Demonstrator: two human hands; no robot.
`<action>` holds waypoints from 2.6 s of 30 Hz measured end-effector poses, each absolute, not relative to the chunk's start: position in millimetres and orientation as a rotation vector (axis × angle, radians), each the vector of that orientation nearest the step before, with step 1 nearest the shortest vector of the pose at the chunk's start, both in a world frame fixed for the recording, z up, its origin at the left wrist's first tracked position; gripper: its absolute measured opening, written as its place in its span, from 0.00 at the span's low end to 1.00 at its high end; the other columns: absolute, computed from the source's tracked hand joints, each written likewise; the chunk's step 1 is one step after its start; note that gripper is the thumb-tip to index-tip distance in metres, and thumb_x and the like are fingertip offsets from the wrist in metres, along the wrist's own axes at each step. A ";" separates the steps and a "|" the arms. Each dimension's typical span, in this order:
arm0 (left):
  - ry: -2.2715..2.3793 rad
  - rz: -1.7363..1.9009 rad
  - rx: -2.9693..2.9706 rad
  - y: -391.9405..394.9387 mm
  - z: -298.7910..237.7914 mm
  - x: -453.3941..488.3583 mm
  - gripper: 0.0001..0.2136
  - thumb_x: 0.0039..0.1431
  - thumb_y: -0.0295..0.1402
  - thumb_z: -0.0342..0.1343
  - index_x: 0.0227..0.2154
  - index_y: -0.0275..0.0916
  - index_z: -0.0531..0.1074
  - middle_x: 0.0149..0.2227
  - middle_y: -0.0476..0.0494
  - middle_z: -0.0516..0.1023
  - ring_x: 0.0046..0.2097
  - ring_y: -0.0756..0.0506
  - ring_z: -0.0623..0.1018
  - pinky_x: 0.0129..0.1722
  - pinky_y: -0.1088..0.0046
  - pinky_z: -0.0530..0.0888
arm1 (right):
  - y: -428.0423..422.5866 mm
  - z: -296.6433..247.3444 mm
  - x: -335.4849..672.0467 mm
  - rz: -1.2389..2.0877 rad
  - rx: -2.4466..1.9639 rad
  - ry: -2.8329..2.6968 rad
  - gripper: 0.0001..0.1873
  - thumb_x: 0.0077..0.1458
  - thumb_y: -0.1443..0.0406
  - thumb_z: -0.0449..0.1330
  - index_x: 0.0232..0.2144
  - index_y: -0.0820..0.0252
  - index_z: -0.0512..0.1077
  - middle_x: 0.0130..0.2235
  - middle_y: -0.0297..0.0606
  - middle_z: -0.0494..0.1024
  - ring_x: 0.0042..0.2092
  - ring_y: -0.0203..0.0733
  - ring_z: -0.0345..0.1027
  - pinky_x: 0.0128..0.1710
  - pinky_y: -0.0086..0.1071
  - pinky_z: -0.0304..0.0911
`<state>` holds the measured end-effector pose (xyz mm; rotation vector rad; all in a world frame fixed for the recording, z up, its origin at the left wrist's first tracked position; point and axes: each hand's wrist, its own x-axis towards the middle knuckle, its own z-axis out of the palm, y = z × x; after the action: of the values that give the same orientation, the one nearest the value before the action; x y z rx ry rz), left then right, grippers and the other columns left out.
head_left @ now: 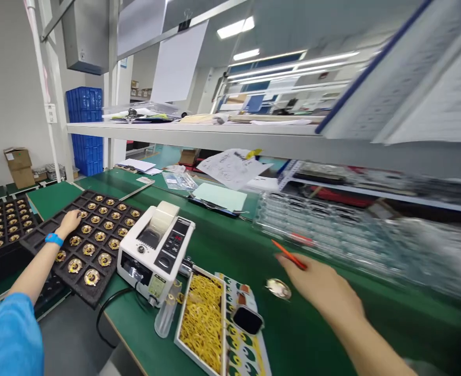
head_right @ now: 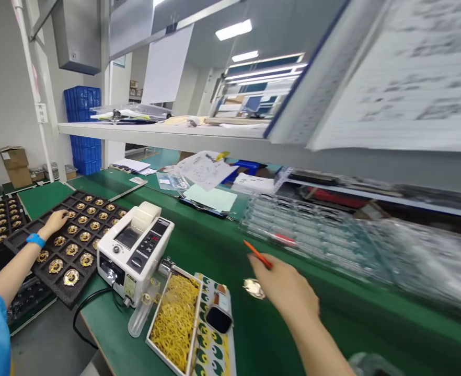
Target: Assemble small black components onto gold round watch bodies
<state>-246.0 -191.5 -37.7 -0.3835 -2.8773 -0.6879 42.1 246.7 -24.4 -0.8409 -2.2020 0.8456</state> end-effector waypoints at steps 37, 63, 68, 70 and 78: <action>-1.509 -2.997 -1.612 47.3 52.1 20.1 0.10 0.62 0.31 0.58 0.46 0.39 0.74 0.42 0.42 0.84 0.46 0.42 0.83 0.42 0.75 0.80 | 130.7 40.4 163.1 0.792 -0.034 -1.668 0.07 0.62 0.67 0.59 0.34 0.54 0.77 0.30 0.36 0.78 0.29 0.37 0.73 0.28 0.27 0.70; -1.668 -3.087 -1.528 45.8 47.4 15.1 0.15 0.55 0.33 0.66 0.46 0.41 0.79 0.36 0.46 0.84 0.42 0.45 0.83 0.41 0.74 0.82 | 140.8 21.6 147.9 0.406 -0.003 -1.681 0.19 0.54 0.77 0.60 0.44 0.51 0.76 0.34 0.37 0.81 0.31 0.40 0.74 0.26 0.32 0.71; -1.659 -3.080 -1.532 49.6 39.3 23.7 0.15 0.56 0.33 0.65 0.47 0.40 0.78 0.36 0.44 0.84 0.41 0.44 0.83 0.41 0.72 0.82 | 135.0 16.4 138.4 0.403 -0.041 -1.602 0.18 0.54 0.79 0.60 0.42 0.54 0.75 0.33 0.35 0.80 0.32 0.38 0.74 0.28 0.30 0.72; -1.622 -3.116 -1.520 51.8 36.8 23.9 0.15 0.57 0.33 0.63 0.48 0.40 0.78 0.39 0.43 0.84 0.44 0.43 0.83 0.42 0.71 0.82 | 135.2 17.0 138.8 0.290 0.009 -1.651 0.18 0.54 0.80 0.59 0.44 0.58 0.74 0.34 0.38 0.81 0.35 0.39 0.75 0.31 0.31 0.73; -1.588 -3.247 -1.397 54.4 38.0 18.3 0.11 0.57 0.29 0.62 0.43 0.39 0.80 0.39 0.42 0.85 0.43 0.41 0.84 0.42 0.70 0.81 | 143.7 20.1 139.8 -0.450 0.248 -1.912 0.14 0.63 0.75 0.50 0.41 0.68 0.75 0.36 0.48 0.84 0.40 0.45 0.78 0.36 0.34 0.76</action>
<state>18.3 54.4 38.0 -1.3970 -1.5883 -3.2472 139.8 143.7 20.1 0.2478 -1.9116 -0.4498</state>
